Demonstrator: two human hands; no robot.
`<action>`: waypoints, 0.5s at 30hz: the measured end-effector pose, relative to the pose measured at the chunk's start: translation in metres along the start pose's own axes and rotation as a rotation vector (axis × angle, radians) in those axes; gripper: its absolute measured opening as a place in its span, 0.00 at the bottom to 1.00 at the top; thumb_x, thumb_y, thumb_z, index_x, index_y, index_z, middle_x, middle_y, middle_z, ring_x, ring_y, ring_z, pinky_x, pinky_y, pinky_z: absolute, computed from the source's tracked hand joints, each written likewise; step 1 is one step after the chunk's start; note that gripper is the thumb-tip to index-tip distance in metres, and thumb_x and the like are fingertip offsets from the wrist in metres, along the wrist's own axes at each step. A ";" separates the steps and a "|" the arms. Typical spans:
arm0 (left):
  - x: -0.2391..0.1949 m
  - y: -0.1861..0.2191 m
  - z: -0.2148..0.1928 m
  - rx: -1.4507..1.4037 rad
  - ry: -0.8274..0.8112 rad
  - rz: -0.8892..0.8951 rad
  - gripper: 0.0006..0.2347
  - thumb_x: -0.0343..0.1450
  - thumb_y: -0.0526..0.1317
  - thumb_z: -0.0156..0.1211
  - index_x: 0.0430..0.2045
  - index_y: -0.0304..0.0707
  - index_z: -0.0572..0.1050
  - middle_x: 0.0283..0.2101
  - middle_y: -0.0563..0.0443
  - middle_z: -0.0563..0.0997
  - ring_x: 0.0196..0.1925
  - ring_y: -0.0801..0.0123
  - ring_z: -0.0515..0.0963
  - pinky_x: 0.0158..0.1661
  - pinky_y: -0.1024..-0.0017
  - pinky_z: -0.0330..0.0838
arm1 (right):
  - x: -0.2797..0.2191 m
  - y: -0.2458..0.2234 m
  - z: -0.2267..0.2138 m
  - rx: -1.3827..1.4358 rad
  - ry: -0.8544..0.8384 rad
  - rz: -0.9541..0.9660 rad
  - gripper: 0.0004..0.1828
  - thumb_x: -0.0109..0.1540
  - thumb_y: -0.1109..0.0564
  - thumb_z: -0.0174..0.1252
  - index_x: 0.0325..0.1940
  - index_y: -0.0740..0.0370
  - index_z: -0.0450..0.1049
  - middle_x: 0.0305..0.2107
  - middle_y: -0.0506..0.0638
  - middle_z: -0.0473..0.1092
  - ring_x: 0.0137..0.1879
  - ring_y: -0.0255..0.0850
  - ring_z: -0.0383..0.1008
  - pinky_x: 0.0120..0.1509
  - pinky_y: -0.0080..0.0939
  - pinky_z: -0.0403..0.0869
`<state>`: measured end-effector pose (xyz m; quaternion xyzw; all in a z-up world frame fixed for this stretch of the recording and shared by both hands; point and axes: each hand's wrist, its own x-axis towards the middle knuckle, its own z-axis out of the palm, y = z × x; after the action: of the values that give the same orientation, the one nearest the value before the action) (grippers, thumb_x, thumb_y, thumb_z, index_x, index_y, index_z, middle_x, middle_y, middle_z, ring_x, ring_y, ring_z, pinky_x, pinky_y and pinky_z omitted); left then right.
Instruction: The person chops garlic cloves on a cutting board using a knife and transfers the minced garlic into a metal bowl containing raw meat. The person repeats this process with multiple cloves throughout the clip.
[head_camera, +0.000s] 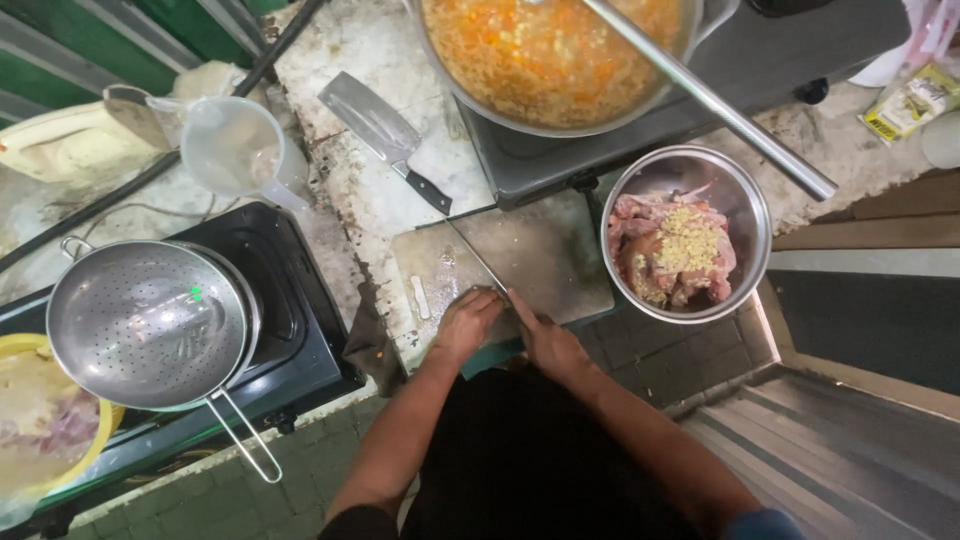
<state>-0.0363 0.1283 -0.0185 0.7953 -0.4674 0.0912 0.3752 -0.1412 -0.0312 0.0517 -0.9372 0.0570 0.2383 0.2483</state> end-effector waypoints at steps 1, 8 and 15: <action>-0.001 0.000 0.003 -0.002 -0.001 0.005 0.10 0.75 0.37 0.49 0.31 0.38 0.80 0.35 0.50 0.80 0.40 0.60 0.80 0.43 0.68 0.76 | -0.009 -0.006 -0.010 0.001 0.004 0.004 0.58 0.59 0.59 0.61 0.79 0.46 0.27 0.39 0.66 0.72 0.36 0.60 0.78 0.36 0.54 0.77; -0.007 0.001 0.003 0.055 0.064 0.013 0.09 0.74 0.38 0.51 0.32 0.39 0.80 0.38 0.51 0.81 0.41 0.61 0.80 0.44 0.71 0.76 | -0.035 -0.031 -0.028 -0.036 0.000 0.021 0.47 0.65 0.57 0.52 0.79 0.47 0.30 0.35 0.63 0.73 0.38 0.57 0.79 0.42 0.53 0.77; -0.007 -0.002 0.011 0.103 0.107 0.043 0.08 0.75 0.40 0.50 0.31 0.44 0.79 0.38 0.55 0.79 0.40 0.63 0.80 0.42 0.73 0.77 | -0.013 -0.026 -0.024 0.000 0.065 -0.017 0.49 0.62 0.59 0.57 0.79 0.46 0.34 0.38 0.64 0.73 0.40 0.60 0.79 0.40 0.53 0.78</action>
<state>-0.0409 0.1263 -0.0303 0.7974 -0.4582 0.1656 0.3560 -0.1367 -0.0207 0.0877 -0.9448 0.0572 0.2055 0.2485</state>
